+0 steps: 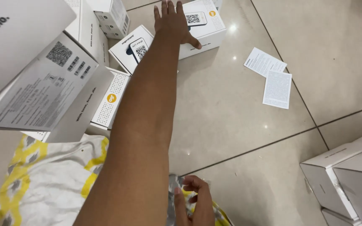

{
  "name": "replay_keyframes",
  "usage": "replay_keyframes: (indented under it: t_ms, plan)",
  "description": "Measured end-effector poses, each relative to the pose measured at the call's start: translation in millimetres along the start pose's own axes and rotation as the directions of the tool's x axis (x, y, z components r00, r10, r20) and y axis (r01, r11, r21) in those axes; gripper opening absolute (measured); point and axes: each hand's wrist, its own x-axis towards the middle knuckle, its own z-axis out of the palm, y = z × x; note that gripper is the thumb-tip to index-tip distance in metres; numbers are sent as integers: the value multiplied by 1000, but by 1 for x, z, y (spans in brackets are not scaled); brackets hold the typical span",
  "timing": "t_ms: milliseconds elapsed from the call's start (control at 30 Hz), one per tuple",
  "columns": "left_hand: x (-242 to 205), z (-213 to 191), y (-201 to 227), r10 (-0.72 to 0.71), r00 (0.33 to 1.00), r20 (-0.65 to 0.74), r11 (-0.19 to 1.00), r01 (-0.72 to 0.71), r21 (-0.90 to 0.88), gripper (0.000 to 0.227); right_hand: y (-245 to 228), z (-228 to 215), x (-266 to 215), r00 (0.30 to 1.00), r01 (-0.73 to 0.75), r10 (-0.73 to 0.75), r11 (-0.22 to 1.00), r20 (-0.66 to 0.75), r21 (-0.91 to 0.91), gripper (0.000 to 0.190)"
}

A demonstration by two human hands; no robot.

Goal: The person packages electronic voice boxes into retail packaging along with USB cables.

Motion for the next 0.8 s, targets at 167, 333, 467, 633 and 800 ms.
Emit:
replay_keyframes:
  t_ms: [167, 333, 467, 633, 800]
  plan:
    - [0, 9, 7, 58, 998, 20, 997, -59, 49, 160, 28, 9, 13, 996, -87, 87, 996, -14, -12, 39]
    - [-38, -4, 31, 95, 995, -41, 995, -97, -40, 150, 3, -3, 17, 991, -131, 130, 990, -17, -44, 37]
    - [-96, -20, 49, 176, 982, -75, 979, -182, -94, 144, -2, -13, 17, 989, -54, 52, 999, -136, -6, 38]
    - [-229, -71, 49, 462, 874, -150, 858, -483, -175, 133, -12, -31, 6, 950, -18, 46, 996, -309, 93, 67]
    - [-336, -86, 6, 546, 825, -148, 795, -566, -220, 132, -33, -45, -14, 926, 42, 94, 937, -365, 347, 71]
